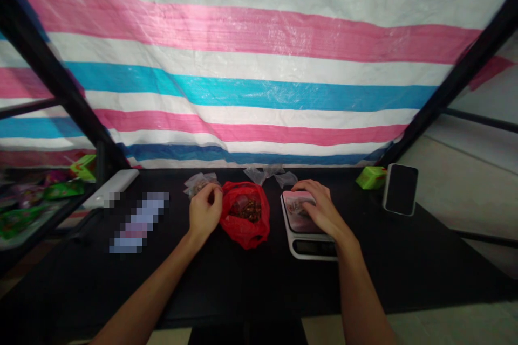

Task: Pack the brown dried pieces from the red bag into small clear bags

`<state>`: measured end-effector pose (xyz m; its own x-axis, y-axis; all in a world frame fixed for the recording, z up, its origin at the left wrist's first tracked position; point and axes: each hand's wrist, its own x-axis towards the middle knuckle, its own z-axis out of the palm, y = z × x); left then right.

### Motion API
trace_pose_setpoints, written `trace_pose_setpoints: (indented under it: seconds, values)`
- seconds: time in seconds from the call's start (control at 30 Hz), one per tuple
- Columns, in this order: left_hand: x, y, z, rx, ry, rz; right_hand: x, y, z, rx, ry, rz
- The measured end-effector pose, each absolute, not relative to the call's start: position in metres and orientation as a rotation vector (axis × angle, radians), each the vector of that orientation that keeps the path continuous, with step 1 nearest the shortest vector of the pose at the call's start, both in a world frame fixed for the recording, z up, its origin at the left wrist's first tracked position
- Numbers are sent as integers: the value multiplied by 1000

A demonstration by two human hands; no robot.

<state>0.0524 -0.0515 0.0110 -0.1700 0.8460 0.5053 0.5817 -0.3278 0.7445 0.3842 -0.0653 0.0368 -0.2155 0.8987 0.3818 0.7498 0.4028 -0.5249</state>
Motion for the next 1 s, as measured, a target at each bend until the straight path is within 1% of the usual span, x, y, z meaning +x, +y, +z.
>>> trace_pose_setpoints:
  seconds: [0.4,0.57,0.77,1.0]
  values:
    - [50,-49,12,1819,1826,1447,387,-67,32,-1428,-2024,355]
    - [52,-50,12,1832,1836,1442,388,-69,32,-1467,-2016,351]
    - [53,-50,12,1888,1857,1415,388,-69,30,-1468,-2012,426]
    - [50,-51,12,1984,1924,1480,387,-74,36,-1498,-2032,406]
